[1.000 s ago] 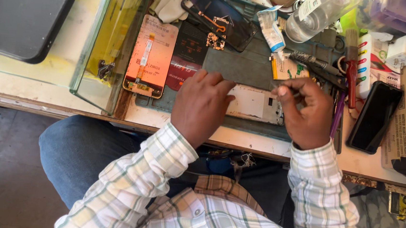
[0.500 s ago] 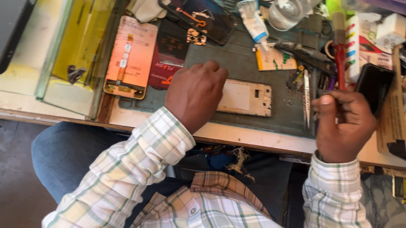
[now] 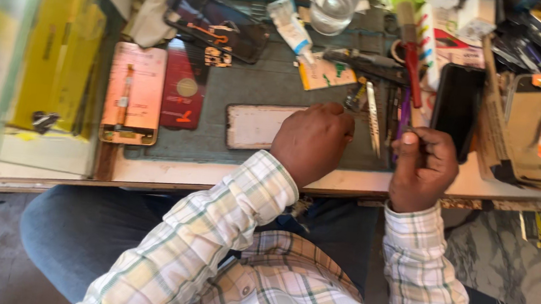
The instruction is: The person disassembles a mobile phone using a small pry tool, removes internal components, cleans the frame with a brush, and prepares a new screen for installation.
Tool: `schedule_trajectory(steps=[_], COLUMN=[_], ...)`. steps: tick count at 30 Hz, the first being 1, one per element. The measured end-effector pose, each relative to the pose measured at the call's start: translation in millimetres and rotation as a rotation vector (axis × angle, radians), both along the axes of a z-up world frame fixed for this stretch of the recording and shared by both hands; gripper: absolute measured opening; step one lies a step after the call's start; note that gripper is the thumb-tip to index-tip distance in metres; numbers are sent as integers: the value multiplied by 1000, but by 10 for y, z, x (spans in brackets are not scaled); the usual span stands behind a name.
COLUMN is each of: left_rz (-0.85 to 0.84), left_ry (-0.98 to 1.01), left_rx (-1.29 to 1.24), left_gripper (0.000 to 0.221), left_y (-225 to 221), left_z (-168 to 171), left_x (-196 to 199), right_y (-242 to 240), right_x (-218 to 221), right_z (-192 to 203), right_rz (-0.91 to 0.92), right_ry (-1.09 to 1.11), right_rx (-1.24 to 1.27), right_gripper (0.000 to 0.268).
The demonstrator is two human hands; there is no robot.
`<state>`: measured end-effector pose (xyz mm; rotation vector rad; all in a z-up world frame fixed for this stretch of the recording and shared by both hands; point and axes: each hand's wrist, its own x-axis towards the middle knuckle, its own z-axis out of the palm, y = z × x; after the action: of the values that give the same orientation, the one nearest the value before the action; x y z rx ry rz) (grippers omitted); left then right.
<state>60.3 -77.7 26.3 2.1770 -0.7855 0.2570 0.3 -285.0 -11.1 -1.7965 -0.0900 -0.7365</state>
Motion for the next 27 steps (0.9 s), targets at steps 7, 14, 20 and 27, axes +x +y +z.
schedule_trajectory(steps=[7, 14, 20, 27], left_rz=[94, 169, 215, 62], left_ry=[3, -88, -67, -53], left_rx=[-102, 57, 161, 283], left_gripper=[9, 34, 54, 87], left_y=[150, 1083, 1389, 1295], left_z=[-18, 259, 217, 15], left_x=[55, -173, -406, -616], right_y=[-12, -18, -1, 192], right_x=[-15, -32, -11, -39], right_z=[23, 57, 44, 218], right_rz=[3, -55, -61, 15], right_ry=[22, 32, -2, -27], right_rx=[37, 131, 116, -93], right_gripper=[16, 17, 15, 15])
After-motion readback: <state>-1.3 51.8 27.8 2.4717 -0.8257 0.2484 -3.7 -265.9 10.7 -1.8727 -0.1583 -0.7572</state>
